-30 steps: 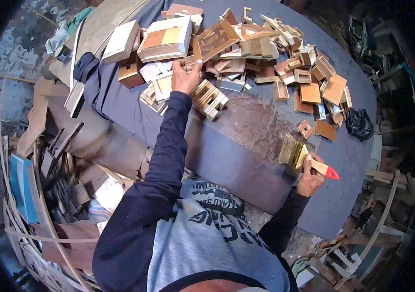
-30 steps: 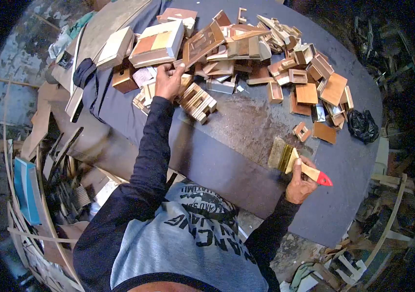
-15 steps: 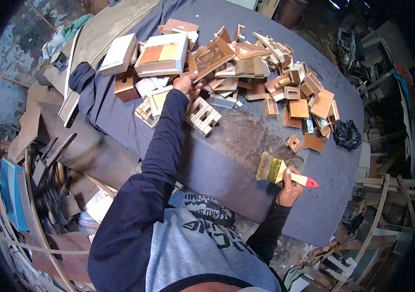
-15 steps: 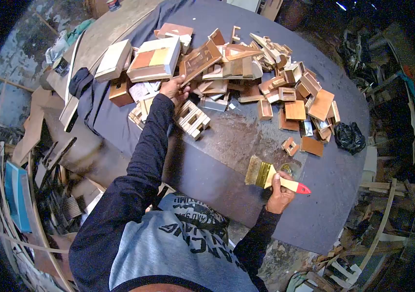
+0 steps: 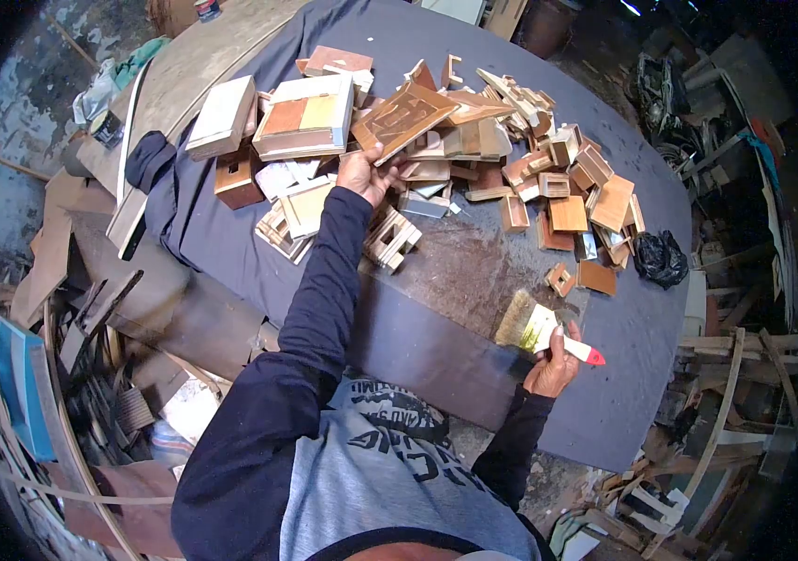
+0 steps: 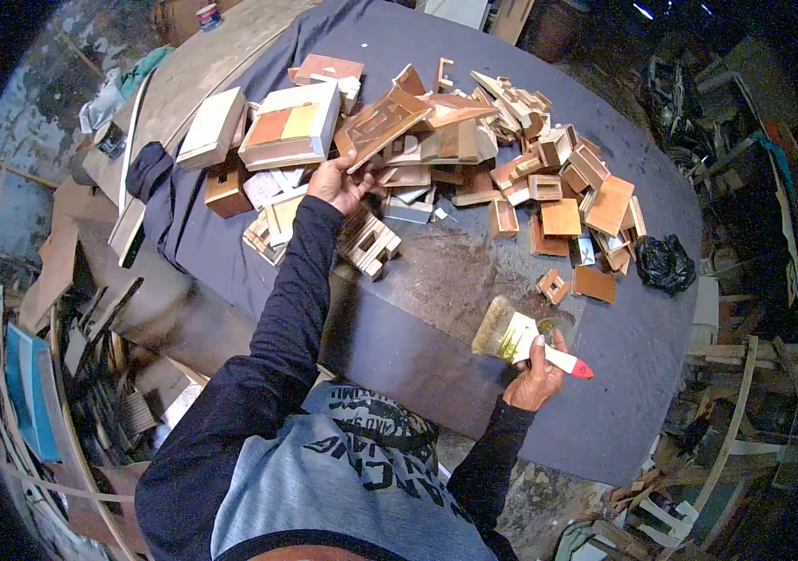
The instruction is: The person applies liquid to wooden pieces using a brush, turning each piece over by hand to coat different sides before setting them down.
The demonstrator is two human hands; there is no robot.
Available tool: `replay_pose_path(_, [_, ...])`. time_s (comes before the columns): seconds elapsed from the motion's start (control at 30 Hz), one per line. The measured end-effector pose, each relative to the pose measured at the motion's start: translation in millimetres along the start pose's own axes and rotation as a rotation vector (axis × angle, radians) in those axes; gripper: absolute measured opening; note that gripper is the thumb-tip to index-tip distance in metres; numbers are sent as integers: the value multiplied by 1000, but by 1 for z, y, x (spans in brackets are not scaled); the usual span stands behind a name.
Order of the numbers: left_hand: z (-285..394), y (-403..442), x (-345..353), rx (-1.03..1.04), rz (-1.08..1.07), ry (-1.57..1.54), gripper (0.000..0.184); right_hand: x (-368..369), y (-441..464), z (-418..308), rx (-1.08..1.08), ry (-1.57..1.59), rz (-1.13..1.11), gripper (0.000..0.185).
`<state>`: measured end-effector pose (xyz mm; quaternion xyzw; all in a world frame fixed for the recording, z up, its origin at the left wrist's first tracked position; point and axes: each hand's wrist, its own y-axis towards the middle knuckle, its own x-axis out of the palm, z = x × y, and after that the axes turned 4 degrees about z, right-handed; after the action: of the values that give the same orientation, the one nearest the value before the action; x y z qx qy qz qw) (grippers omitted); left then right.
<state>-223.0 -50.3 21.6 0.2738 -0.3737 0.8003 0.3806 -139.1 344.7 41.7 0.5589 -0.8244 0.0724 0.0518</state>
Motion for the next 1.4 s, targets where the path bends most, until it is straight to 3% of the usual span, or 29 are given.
replay_pose_path(0.07, [4,-1,6,-28,33,-63,22,2,-4,-2,65,20,26,38])
replay_pose_path(0.2, [9,-20,27,-30,-108,-81,19,-5,-2,5,87,92,28,31])
replay_pose_path(0.27, [7,-37,39,110,-320,92,21,-6,-3,5,63,143,12,25])
replay_pose_path(0.3, [9,-58,52,162,-251,210,25,-7,-3,3,61,146,23,25])
replay_pose_path(0.4, [-4,-88,62,613,-334,639,28,-16,-1,-1,48,234,64,22])
replay_pose_path(0.43, [-5,-101,67,812,-287,911,27,-24,3,1,55,209,50,21])
replay_pose_path(0.47, [-6,-121,67,881,-238,1225,31,-30,4,3,64,184,38,20])
replay_pose_path(0.57, [-35,-116,46,1354,-521,1248,54,-32,2,-8,33,140,204,20])
replay_pose_path(0.6, [-40,-117,39,1383,-594,1357,60,-37,-1,-10,17,99,257,21])
replay_pose_path(0.87, [-93,-133,-17,1290,-865,1713,45,-76,-14,-12,4,75,373,26])
replay_pose_path(1.13, [-114,-133,-44,1176,-997,1759,46,-76,-17,2,65,234,358,21])
replay_pose_path(1.23, [-117,-135,-46,1127,-954,1740,50,-68,-18,5,70,245,339,26])
replay_pose_path(1.4, [-125,-147,-47,953,-432,1827,55,-63,-19,14,87,195,313,35])
